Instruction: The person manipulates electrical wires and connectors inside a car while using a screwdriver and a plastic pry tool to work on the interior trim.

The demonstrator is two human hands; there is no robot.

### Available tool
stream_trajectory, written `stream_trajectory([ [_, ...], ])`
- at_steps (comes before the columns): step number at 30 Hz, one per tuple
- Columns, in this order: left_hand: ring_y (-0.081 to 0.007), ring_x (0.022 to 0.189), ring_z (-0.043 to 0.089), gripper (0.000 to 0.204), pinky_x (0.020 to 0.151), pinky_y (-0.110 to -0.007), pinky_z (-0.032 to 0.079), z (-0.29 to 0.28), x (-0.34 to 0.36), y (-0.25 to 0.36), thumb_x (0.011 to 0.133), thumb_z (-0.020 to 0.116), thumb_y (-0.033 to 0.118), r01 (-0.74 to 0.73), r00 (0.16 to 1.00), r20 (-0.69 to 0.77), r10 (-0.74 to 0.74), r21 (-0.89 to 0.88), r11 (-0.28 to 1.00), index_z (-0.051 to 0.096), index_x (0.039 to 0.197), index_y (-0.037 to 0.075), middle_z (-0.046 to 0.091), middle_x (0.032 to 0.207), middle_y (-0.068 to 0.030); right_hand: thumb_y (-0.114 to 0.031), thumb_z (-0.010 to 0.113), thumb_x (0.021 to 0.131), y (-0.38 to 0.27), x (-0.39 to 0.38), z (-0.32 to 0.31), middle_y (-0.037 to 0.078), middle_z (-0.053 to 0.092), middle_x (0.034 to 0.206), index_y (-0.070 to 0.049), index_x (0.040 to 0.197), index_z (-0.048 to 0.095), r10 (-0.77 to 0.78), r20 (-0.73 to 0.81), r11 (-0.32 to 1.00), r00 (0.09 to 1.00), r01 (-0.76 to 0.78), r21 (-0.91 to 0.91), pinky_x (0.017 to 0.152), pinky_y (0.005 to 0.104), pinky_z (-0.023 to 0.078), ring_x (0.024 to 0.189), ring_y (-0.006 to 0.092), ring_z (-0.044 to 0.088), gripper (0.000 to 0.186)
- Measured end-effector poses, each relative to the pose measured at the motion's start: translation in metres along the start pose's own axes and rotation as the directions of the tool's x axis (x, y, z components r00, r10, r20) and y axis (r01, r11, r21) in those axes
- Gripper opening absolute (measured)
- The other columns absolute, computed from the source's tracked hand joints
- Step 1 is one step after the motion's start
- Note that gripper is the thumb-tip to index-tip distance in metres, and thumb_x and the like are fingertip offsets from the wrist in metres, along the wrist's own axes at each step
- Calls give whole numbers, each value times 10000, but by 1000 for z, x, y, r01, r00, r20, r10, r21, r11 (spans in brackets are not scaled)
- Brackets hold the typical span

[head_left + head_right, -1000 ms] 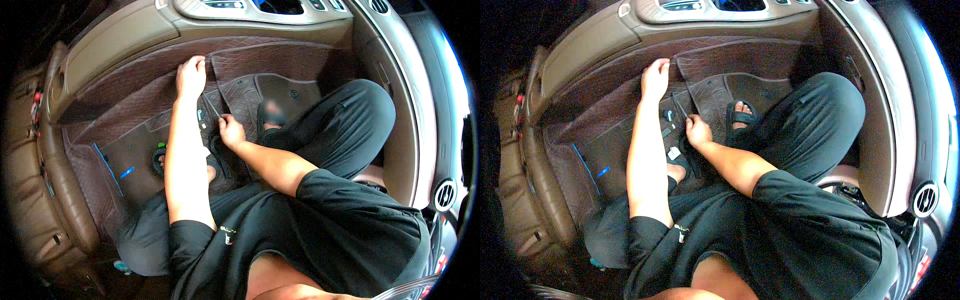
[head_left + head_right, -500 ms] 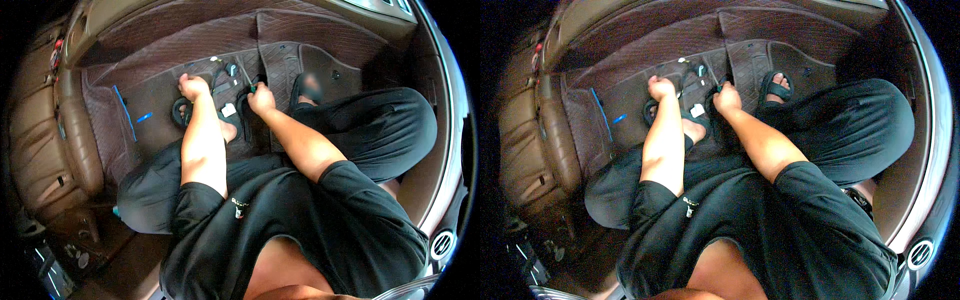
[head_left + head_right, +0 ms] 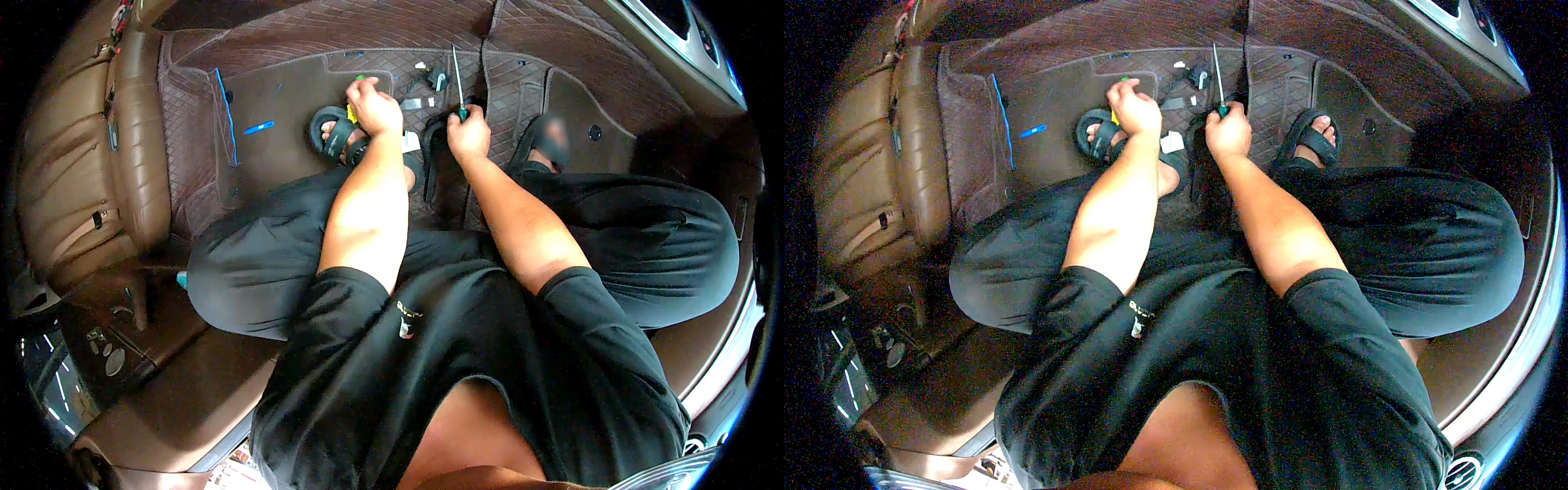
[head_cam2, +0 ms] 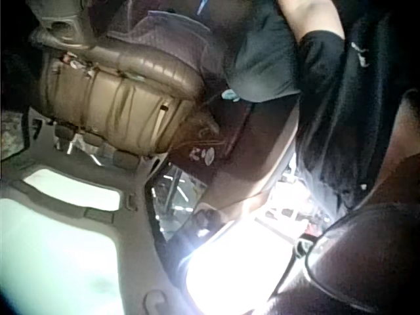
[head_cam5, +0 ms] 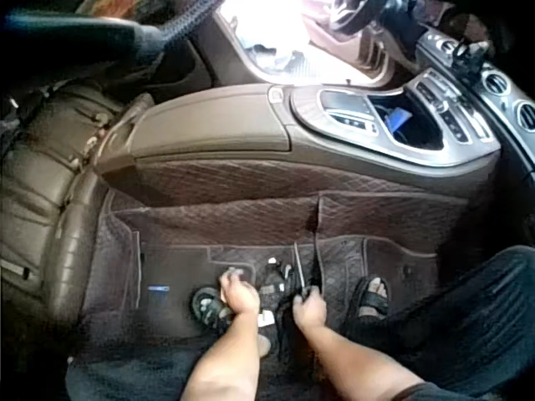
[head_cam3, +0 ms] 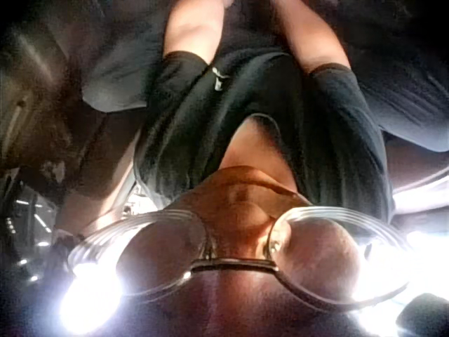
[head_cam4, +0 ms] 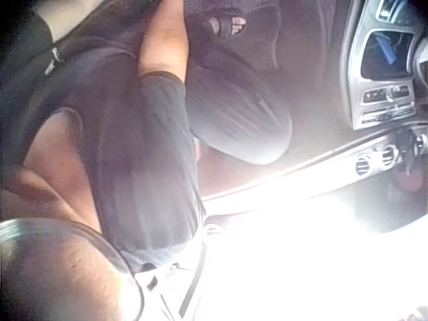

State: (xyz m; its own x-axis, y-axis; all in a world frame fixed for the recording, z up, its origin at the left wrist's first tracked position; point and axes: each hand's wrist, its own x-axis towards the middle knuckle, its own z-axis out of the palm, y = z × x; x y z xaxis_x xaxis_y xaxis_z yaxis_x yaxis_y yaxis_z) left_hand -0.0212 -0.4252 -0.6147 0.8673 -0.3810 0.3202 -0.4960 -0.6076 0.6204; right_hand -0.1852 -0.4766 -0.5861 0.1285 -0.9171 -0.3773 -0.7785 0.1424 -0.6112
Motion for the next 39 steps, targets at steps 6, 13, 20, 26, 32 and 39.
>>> stream_trajectory([
  [6,-378,955,666,260,824,-488,563,-19,4,-11,825,696,208,-68,801,564,-201,419,905,637,1042,78,615,1105,-171,-302,641,839,-10,-6,3,252,673,1103,-56,1209,572,11,26,1000,1000,-11,-28,911,496,503,1026,439,644,450],
  [13,-381,1105,602,460,856,-474,568,-31,-31,53,815,722,172,7,756,601,-259,388,921,499,1198,49,481,1250,-184,-309,638,840,3,3,-2,256,675,1078,-56,1185,576,-4,-5,998,1000,4,-66,903,506,504,1014,434,647,433],
  [20,-328,1120,614,342,925,-451,527,-24,-16,25,902,586,177,-247,654,735,-178,430,868,571,1241,128,545,1278,-128,-334,652,835,-7,-4,2,250,679,1080,-56,1192,581,-8,39,998,999,10,-67,907,494,504,1028,430,647,457],
  [26,-340,994,633,356,849,-455,496,-15,1,50,825,702,397,-284,853,499,149,205,937,698,1019,98,696,996,-121,-427,729,792,-14,24,1,208,710,974,-59,1041,659,-133,85,988,987,126,89,861,432,517,936,393,681,449],
  [32,-358,937,649,272,803,-478,517,-28,23,69,789,691,284,-204,905,379,194,-16,979,701,993,105,690,916,-150,-282,768,847,-74,27,8,23,640,756,-36,927,621,-204,119,721,972,67,690,614,276,478,655,111,577,298],
  [39,-312,1045,670,520,917,-455,531,-103,150,39,791,724,415,-678,165,985,-51,151,719,657,1226,138,701,1135,-124,-448,732,833,-62,-2,6,158,724,909,-71,936,649,-234,111,956,966,208,205,836,419,515,864,343,694,400],
])
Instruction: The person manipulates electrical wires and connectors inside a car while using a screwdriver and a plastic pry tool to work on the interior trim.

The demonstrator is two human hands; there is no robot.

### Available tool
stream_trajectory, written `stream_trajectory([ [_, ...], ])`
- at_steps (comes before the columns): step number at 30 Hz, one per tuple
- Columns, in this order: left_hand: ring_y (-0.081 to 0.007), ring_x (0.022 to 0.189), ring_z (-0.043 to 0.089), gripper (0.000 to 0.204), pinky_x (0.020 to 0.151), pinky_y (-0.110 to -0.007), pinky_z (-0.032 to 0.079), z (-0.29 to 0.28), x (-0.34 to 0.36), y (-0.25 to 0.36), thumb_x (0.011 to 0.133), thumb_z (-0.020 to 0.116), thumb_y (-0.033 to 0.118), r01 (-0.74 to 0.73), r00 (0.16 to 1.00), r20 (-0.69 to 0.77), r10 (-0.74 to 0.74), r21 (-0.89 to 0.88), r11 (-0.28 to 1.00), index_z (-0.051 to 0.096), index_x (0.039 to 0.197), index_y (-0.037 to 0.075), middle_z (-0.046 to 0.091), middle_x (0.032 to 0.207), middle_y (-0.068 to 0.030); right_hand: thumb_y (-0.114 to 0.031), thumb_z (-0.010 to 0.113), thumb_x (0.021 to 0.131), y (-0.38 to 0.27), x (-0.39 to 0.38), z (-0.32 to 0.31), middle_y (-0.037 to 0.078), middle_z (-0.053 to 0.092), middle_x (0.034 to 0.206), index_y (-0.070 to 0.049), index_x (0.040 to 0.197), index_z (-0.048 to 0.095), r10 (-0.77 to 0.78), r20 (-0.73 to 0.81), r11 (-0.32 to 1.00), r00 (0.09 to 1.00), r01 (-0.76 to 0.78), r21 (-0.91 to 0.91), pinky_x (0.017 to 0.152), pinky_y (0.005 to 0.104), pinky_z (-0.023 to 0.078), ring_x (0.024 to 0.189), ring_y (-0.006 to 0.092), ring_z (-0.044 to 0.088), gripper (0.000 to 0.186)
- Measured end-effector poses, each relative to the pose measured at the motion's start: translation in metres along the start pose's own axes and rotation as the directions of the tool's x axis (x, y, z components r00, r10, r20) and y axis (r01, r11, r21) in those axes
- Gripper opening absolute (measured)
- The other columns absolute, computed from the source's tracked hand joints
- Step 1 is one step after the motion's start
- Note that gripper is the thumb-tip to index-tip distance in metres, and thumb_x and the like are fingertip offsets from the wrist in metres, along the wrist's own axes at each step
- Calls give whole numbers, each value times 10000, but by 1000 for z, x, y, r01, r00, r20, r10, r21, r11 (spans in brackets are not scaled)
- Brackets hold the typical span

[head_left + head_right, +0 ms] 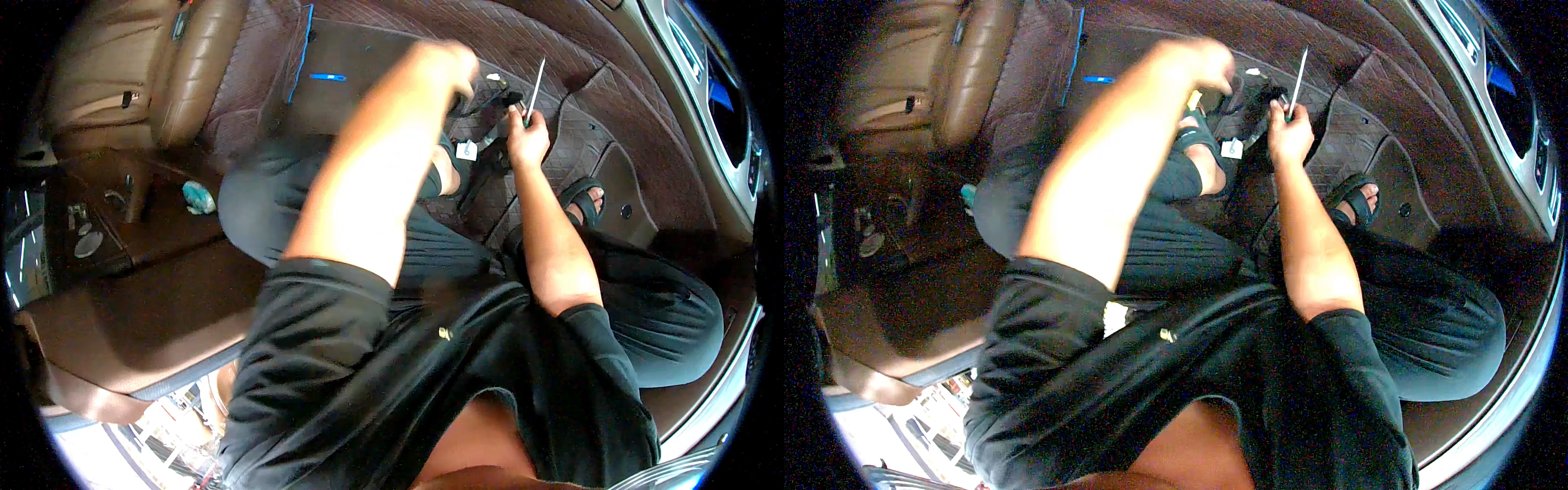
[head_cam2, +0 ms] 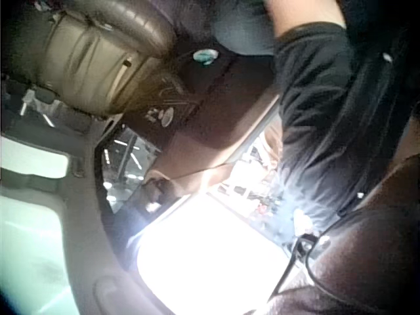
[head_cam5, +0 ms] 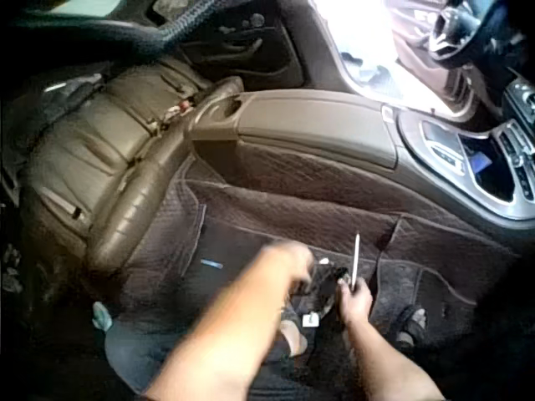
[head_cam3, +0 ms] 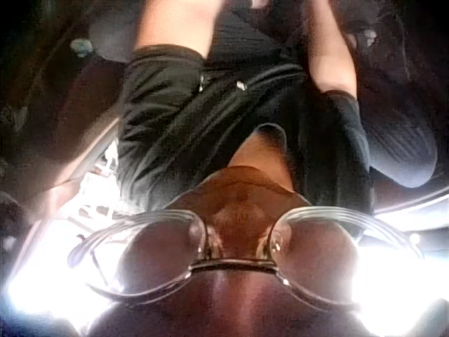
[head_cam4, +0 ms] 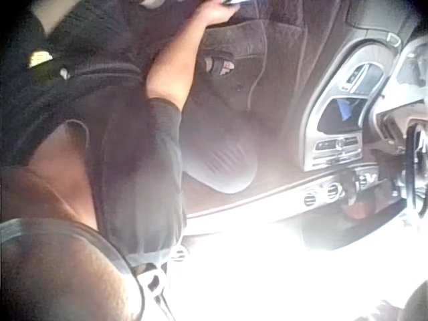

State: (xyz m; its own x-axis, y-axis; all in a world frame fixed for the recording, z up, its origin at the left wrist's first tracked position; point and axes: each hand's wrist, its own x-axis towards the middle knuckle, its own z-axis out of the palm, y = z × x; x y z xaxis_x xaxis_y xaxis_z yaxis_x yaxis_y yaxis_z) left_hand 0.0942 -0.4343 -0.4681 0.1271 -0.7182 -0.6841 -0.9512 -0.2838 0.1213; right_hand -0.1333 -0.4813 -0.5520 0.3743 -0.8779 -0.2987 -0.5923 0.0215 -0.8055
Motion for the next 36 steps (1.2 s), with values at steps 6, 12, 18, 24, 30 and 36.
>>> stream_trajectory([
  [6,-357,1029,659,315,906,-465,512,-176,-177,-109,869,567,278,587,551,-624,-554,-182,789,698,1087,93,697,1091,-171,-370,639,878,-34,-23,-12,183,686,848,-127,1023,571,-484,21,862,875,480,-163,711,495,535,812,397,679,291],
  [12,-379,1112,623,417,949,-480,509,-49,-178,-229,976,465,431,638,566,-588,-577,-131,759,635,1219,137,663,1198,-164,-405,653,876,-154,1,-37,166,706,885,-118,1159,538,-457,658,449,598,794,-409,780,481,546,887,360,690,420],
  [18,-325,1289,506,447,1040,-462,455,125,-114,-202,934,602,321,545,808,-168,-564,-149,825,545,1361,205,538,1403,-99,-235,678,826,-177,41,-130,136,683,794,-117,1088,654,-87,941,-25,328,943,-331,716,463,544,786,348,682,289],
  [24,-288,1433,332,655,1136,-441,381,183,-66,-220,923,600,112,583,764,-220,-606,-166,795,346,1512,245,282,1595,-40,-228,754,796,-130,68,-281,197,676,969,-96,1132,634,609,564,155,557,614,-774,855,476,512,972,392,643,380],
  [30,-312,1325,464,442,1084,-467,416,175,-47,-227,896,666,213,584,811,-15,-584,2,812,533,1313,149,492,1408,-79,-257,832,715,-89,82,-364,196,679,992,-78,1223,603,581,615,320,533,546,-774,863,448,513,984,379,647,585],
  [36,-366,1192,544,341,923,-504,486,216,-62,-252,933,569,282,609,756,-166,-633,-178,773,569,1220,97,590,1264,-129,-351,849,678,-65,115,-353,198,654,1209,-90,1391,492,844,414,170,341,562,-809,958,439,493,1135,374,609,839],
])
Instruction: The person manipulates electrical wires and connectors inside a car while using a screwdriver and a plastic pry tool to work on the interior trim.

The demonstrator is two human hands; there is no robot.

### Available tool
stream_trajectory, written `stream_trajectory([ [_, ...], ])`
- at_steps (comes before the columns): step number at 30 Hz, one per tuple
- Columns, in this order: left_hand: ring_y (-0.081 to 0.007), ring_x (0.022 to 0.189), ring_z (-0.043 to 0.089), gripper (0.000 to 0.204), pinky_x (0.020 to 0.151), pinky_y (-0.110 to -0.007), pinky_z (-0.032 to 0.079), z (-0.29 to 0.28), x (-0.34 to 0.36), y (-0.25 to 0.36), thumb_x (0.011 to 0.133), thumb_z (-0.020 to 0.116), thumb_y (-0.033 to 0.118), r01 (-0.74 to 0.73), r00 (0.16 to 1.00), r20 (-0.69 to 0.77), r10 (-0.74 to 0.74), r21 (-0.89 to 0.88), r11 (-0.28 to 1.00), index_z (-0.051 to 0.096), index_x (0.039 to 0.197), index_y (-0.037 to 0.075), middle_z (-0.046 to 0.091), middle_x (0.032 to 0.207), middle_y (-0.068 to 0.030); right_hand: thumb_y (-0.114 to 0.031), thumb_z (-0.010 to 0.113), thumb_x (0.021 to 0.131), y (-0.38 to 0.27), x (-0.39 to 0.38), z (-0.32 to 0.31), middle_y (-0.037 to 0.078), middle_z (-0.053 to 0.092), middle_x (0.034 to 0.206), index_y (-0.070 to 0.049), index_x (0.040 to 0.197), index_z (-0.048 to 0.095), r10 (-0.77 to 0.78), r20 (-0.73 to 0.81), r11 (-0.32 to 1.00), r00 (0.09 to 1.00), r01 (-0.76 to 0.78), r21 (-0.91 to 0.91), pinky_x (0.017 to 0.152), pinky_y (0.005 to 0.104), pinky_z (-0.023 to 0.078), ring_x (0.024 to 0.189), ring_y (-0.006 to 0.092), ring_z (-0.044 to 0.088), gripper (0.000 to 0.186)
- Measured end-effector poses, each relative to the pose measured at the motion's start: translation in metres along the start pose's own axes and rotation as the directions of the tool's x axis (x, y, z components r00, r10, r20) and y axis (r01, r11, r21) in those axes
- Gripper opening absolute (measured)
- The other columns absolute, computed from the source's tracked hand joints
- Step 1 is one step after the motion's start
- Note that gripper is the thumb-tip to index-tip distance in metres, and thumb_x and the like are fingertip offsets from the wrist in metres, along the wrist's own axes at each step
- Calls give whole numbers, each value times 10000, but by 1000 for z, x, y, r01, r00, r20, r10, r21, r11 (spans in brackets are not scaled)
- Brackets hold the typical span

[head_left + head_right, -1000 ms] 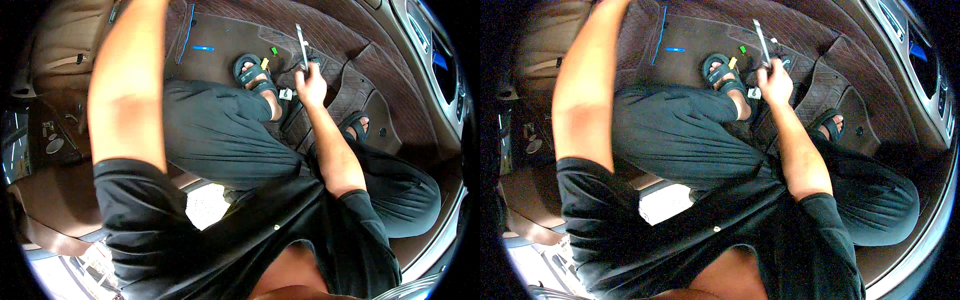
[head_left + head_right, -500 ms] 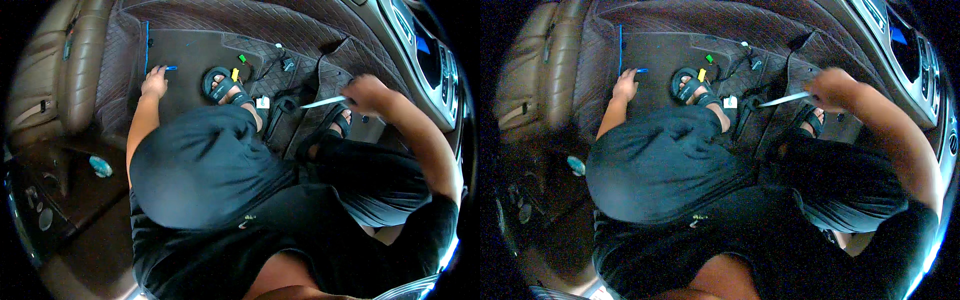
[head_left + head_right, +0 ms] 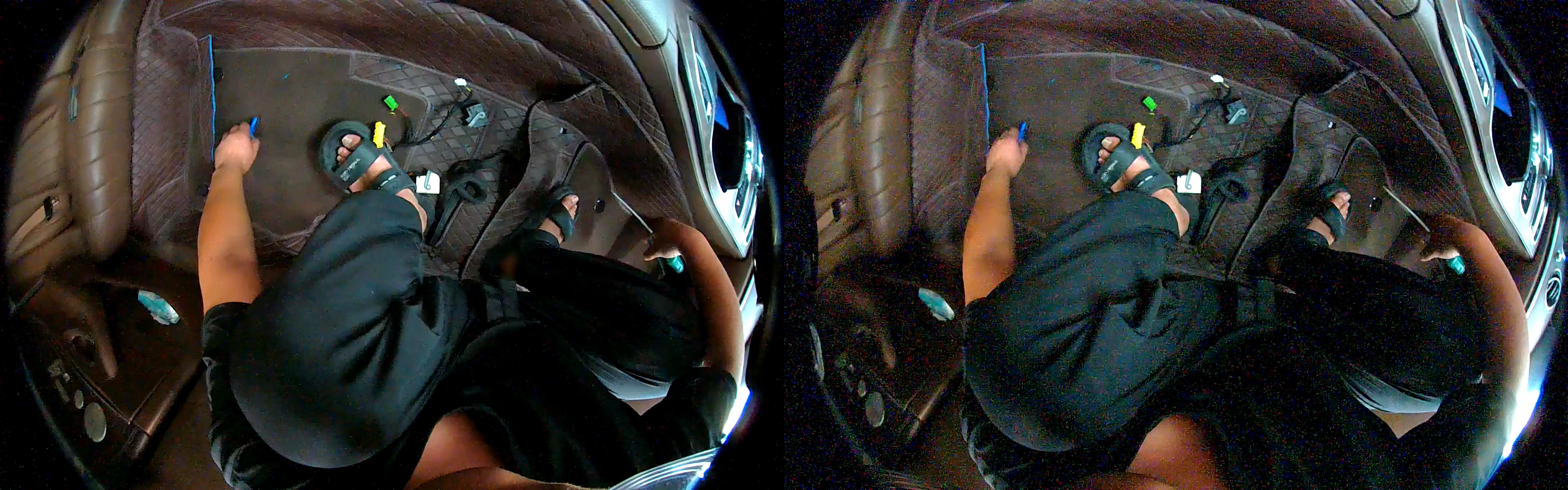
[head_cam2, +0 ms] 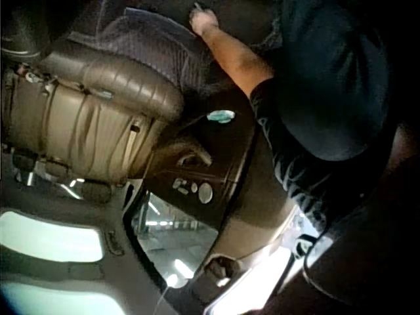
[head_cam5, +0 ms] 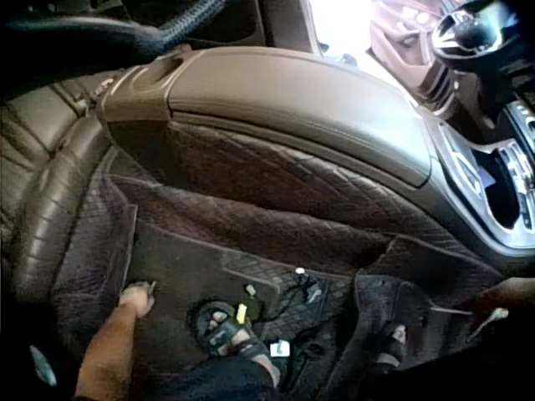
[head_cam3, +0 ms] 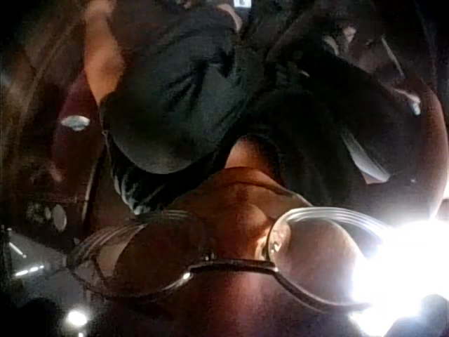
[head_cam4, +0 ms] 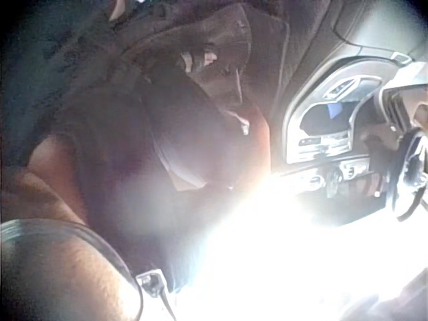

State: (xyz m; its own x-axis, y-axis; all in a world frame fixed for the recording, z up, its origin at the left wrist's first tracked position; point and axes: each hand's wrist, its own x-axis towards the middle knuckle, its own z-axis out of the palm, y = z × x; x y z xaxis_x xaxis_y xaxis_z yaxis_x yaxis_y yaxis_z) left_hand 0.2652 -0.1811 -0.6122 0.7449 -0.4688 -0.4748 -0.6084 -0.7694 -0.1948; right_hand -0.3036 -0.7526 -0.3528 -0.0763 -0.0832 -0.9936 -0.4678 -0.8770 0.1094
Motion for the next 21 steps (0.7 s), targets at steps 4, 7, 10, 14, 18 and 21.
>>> stream_trajectory([
  [4,-413,1120,574,311,913,-513,491,11,10,-36,931,530,243,297,922,-143,-359,-333,895,544,1190,72,535,1282,-183,-361,819,718,13,-8,11,202,635,1243,-99,1400,487,0,-70,999,998,-3,-41,972,443,486,1155,378,597,802],
  [7,-403,1139,575,363,933,-512,490,16,15,-48,917,557,242,460,827,-139,-544,-389,798,529,1231,62,496,1330,-165,-358,798,743,15,-12,22,205,629,1253,-100,1400,490,14,-111,999,994,-18,-38,976,443,483,1161,377,593,770],
  [10,-388,1261,508,471,1039,-488,444,19,29,-38,907,589,277,416,869,-77,-489,-422,805,519,1361,176,433,1430,-172,-355,777,769,13,-27,28,207,623,1262,-101,1400,492,28,-159,999,987,-32,-24,980,443,480,1168,376,589,737],
  [14,-366,1335,456,612,1085,-470,410,59,69,-84,849,664,347,378,916,33,-399,-401,835,486,1434,317,415,1499,-163,-351,750,803,0,-31,14,211,615,1275,-103,1400,496,-34,-297,999,954,20,-49,985,442,475,1177,375,584,695],
  [18,-370,1352,435,646,1111,-472,374,64,72,-154,898,594,344,393,919,33,-394,-173,903,412,1485,142,509,1430,-189,-346,722,837,-9,-42,-17,214,606,1288,-104,1400,500,-29,-421,997,906,-6,-81,990,442,471,1186,374,579,652],
  [21,-375,1378,403,588,1119,-466,373,61,69,-80,934,563,330,306,951,75,-299,-116,945,436,1456,91,511,1443,-134,-343,701,863,8,-38,-7,217,600,1298,-106,1401,502,97,-406,993,909,-113,-16,994,442,468,1192,373,575,621],
])
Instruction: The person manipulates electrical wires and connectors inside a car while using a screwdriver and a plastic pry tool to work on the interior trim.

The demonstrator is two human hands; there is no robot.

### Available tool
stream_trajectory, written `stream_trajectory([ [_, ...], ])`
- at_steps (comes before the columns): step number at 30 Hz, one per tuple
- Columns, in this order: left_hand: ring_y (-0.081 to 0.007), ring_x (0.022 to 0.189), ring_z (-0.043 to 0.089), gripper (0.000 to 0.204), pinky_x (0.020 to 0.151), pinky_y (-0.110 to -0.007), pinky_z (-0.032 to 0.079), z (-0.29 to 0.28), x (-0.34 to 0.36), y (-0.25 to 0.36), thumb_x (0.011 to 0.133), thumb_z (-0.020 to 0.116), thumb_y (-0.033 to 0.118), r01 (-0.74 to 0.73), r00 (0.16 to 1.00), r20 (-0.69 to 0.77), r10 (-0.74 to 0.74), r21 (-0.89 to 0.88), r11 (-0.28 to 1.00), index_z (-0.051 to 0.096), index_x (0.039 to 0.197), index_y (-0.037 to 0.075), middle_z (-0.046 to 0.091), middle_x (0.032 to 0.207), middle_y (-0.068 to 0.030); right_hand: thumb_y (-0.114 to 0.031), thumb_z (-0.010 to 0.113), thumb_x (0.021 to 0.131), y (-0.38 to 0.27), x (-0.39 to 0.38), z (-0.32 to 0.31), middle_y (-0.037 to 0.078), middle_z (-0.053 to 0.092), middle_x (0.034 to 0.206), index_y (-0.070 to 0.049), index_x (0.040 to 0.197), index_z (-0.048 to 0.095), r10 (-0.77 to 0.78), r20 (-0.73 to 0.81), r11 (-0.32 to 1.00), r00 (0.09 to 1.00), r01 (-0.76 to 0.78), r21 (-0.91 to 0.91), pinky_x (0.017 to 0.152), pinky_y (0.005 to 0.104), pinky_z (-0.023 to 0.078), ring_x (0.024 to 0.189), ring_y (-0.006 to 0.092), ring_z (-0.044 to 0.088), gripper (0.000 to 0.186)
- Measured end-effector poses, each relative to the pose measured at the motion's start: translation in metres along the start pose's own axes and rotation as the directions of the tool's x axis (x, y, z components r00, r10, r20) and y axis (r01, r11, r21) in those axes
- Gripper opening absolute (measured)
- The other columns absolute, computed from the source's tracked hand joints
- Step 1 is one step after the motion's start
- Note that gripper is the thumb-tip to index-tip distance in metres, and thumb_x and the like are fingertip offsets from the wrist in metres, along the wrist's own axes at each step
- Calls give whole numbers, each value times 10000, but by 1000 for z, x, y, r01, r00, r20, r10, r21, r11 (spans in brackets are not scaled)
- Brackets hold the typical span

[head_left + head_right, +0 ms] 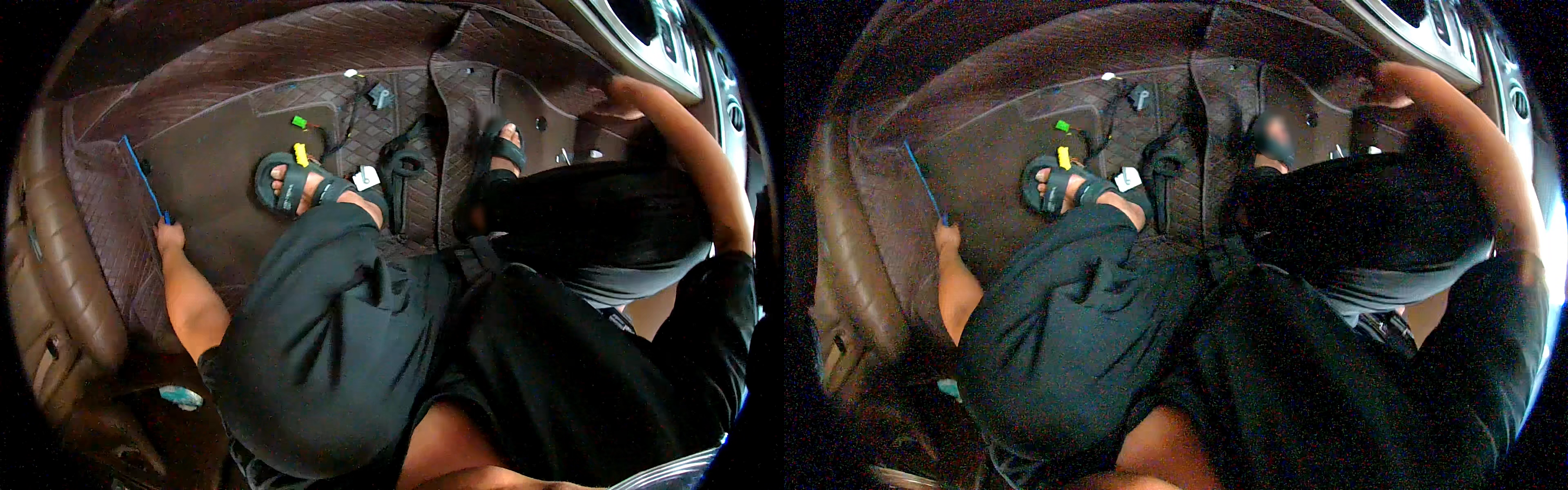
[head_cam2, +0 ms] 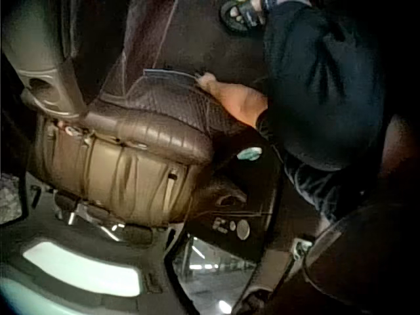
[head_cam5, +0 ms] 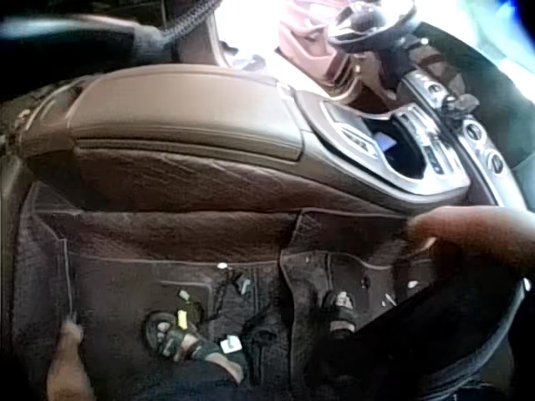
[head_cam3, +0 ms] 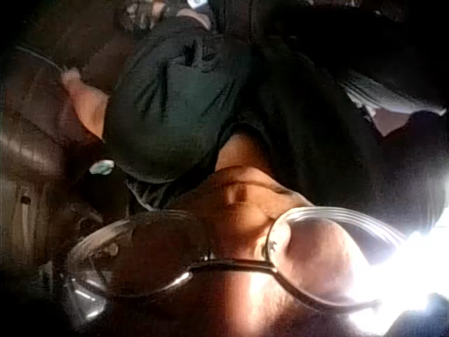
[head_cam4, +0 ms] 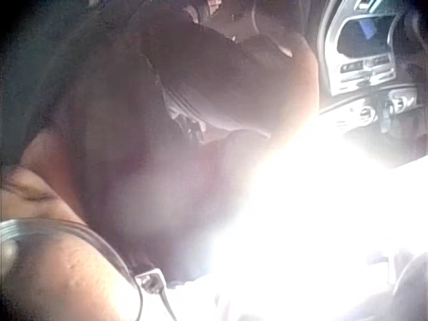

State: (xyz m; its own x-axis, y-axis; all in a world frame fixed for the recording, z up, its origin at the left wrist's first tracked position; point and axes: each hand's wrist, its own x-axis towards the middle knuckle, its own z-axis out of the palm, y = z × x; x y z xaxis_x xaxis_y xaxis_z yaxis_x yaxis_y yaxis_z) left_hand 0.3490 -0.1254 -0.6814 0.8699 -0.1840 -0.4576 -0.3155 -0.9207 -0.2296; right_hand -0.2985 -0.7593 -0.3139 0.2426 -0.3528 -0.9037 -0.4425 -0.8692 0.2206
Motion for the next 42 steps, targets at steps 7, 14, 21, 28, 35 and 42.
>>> stream_trajectory([
  [7,-335,1261,538,439,961,-473,498,-56,-109,53,952,574,321,-23,973,-230,-7,-124,992,565,1371,188,402,1525,-118,-275,657,920,35,31,25,178,636,1270,-112,1382,537,180,-34,975,983,-174,138,981,417,472,1165,344,604,505],
  [14,-349,1367,429,475,1085,-470,402,-49,-63,-13,953,592,326,-43,996,-80,44,9,999,533,1409,206,342,1565,-137,-263,639,934,6,15,-8,181,657,1232,-78,1383,534,69,-137,949,988,-22,315,958,388,485,1115,293,639,496],
  [21,-421,1355,420,652,1106,-466,377,-4,4,-27,904,648,344,-88,991,86,105,-183,979,422,1485,151,374,1513,-253,-251,624,940,10,15,0,180,639,1273,-70,1384,531,65,-129,941,990,-18,339,974,395,477,1159,313,615,489],
  [28,-421,1306,473,746,1068,-468,407,2,11,-31,891,663,358,54,996,60,-59,72,996,354,1490,38,477,1436,-244,-253,636,932,24,34,19,165,627,1288,-73,1373,537,100,-122,934,988,-50,354,1006,392,468,1191,293,599,487],
  [35,-396,1178,581,927,993,-468,455,1,3,-15,712,819,556,178,965,-150,-217,-238,955,510,1315,-76,575,1336,-230,-220,648,897,0,25,-3,144,646,1251,-79,1383,530,156,-79,916,985,-114,384,960,389,479,1134,289,618,520],
  [42,-400,1077,602,473,927,-472,463,0,-85,129,800,655,290,-154,982,-186,31,-697,700,613,1107,-68,628,1175,-273,-266,641,922,-33,3,-51,170,644,1251,-57,1383,528,-21,-210,950,977,85,301,918,383,495,1088,285,636,518],
])
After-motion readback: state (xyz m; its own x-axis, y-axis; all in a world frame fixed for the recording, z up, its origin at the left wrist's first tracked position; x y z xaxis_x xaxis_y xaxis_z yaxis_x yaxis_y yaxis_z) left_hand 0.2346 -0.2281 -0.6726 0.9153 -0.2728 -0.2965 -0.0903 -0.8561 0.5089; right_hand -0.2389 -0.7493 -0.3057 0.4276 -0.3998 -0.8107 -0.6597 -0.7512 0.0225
